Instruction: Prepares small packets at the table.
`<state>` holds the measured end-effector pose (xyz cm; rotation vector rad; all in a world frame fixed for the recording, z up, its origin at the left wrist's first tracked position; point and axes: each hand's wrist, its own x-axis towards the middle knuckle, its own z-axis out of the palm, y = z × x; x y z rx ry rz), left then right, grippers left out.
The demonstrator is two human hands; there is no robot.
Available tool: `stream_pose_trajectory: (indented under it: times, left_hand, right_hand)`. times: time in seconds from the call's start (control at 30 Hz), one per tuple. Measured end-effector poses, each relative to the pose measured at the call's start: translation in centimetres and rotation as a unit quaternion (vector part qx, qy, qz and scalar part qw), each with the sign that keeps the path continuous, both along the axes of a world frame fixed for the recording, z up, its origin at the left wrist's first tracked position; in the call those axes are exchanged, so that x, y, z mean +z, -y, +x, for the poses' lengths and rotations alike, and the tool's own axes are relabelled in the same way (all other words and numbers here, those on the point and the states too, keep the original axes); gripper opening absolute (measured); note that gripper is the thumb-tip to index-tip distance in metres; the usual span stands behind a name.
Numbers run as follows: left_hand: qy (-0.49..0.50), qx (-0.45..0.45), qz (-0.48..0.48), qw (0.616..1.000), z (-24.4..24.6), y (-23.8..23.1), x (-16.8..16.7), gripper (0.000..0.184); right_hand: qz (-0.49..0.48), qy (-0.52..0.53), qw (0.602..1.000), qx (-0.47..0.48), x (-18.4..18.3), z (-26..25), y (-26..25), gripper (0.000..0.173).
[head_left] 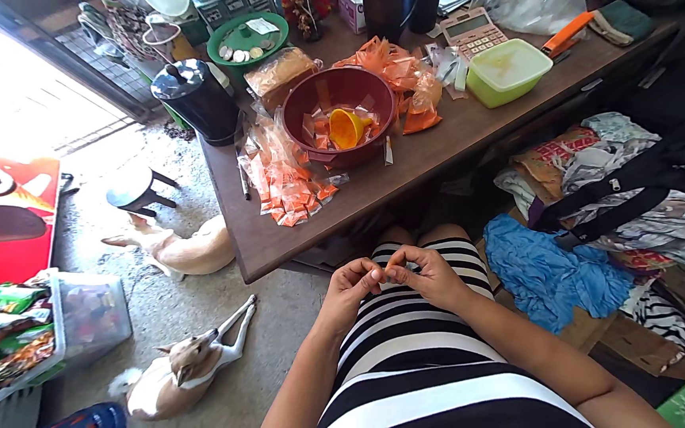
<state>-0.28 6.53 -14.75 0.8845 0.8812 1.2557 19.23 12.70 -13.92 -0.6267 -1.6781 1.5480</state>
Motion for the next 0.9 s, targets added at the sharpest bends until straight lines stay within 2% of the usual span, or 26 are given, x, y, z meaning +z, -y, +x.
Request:
stream_pose_trajectory:
  times: [0.2,0.37,0.5,0.67,0.9]
  left_hand:
    - [-0.002,0.016,0.032,0.999,-0.2,-0.1,-0.1,0.020]
    - [-0.029,0.036,0.058,0.997,0.1,0.0,0.1,0.016]
    - [-0.040,0.048,0.083,0.995,0.1,0.0,0.0,0.023]
    - [-0.096,0.080,0.123,0.984,0.4,-0.1,0.0,0.006]
    - [-0.140,0.082,0.169,0.972,1.0,-0.3,-0.1,0.018]
  right_hand:
    - [-0.003,-0.009,1.000,-0.002,0.0,-0.2,0.2,0.019]
    - [0.000,0.007,1.000,-0.020,-0.1,-0.2,0.2,0.019]
    - [-0.016,0.014,0.999,-0.026,0.0,-0.2,0.2,0.018]
    - [-0.029,-0.002,0.999,-0.017,0.0,-0.2,0.1,0.019]
    - [0.014,-0.009,1.000,0.015,0.0,-0.3,0.1,0.018]
